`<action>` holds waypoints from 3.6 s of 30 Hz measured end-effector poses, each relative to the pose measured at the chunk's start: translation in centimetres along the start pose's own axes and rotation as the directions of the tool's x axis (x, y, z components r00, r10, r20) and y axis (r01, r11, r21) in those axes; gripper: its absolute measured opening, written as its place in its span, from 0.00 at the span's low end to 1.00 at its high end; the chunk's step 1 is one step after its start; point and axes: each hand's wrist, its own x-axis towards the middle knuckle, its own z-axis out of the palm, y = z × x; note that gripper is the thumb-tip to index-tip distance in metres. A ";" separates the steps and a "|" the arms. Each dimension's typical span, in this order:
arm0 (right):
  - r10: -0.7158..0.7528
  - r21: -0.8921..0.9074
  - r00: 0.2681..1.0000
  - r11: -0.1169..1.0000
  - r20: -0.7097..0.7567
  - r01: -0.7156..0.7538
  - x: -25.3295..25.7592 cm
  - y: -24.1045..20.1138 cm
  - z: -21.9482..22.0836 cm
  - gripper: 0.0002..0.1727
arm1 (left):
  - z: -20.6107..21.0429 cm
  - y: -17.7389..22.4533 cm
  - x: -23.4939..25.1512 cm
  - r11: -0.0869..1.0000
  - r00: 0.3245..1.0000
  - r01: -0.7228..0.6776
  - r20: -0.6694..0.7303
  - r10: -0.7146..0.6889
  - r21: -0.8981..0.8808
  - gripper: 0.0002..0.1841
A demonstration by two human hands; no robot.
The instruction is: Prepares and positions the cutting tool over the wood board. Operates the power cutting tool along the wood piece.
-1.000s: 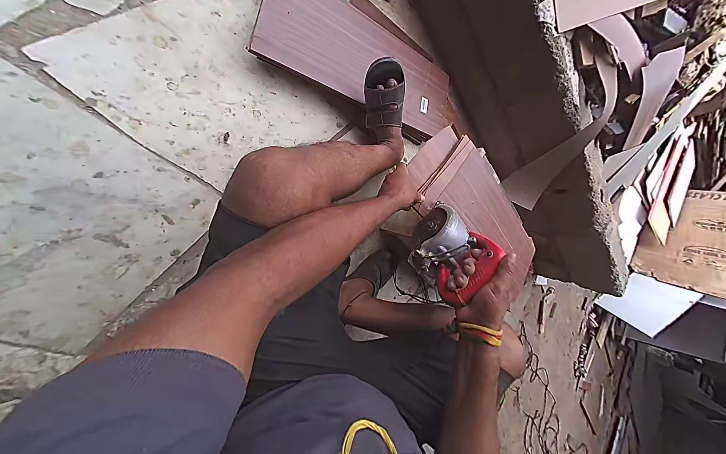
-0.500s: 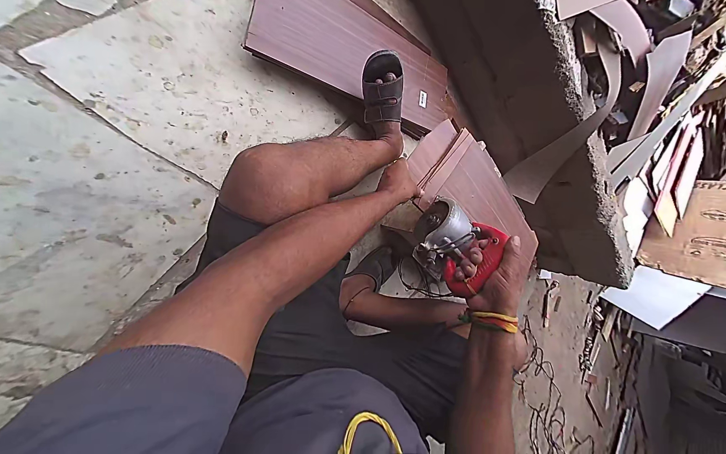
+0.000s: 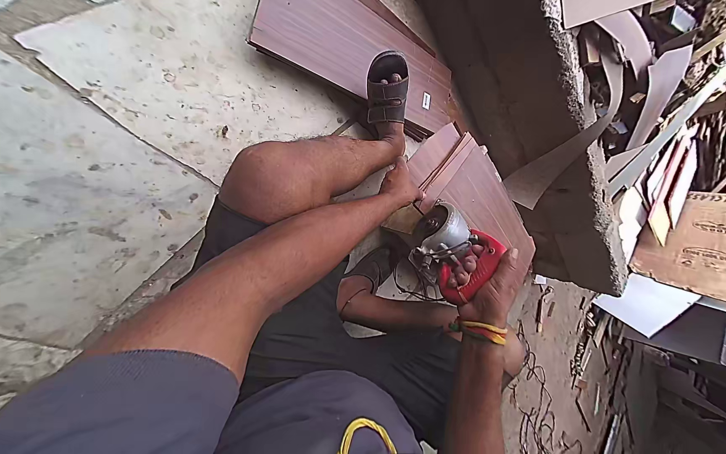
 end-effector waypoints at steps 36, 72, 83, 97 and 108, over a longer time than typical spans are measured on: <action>-0.118 -0.011 0.992 0.993 -0.045 0.118 0.2 3.0 -0.1 0.39 | -0.1 0.5 -0.5 0.999 1.000 -0.005 0.017 0.004 0.044 0.59; -0.199 -0.127 0.971 0.975 -0.133 0.183 1.3 3.3 1.2 0.38 | -0.2 0.7 -0.5 0.994 1.000 -0.003 0.014 0.002 0.107 0.53; -0.201 -0.120 0.970 0.975 -0.134 0.186 2.0 2.9 1.2 0.37 | -0.1 0.7 -0.4 0.993 1.000 -0.003 0.006 0.003 0.114 0.53; -0.213 -0.162 0.963 0.969 -0.164 0.187 3.3 2.4 1.7 0.36 | -0.1 0.7 -0.4 0.992 1.000 0.005 0.015 -0.007 0.123 0.53; -0.205 -0.139 0.964 0.973 -0.168 0.182 4.0 1.7 1.9 0.36 | -0.3 1.0 -0.4 0.991 0.998 0.028 0.047 -0.034 0.129 0.51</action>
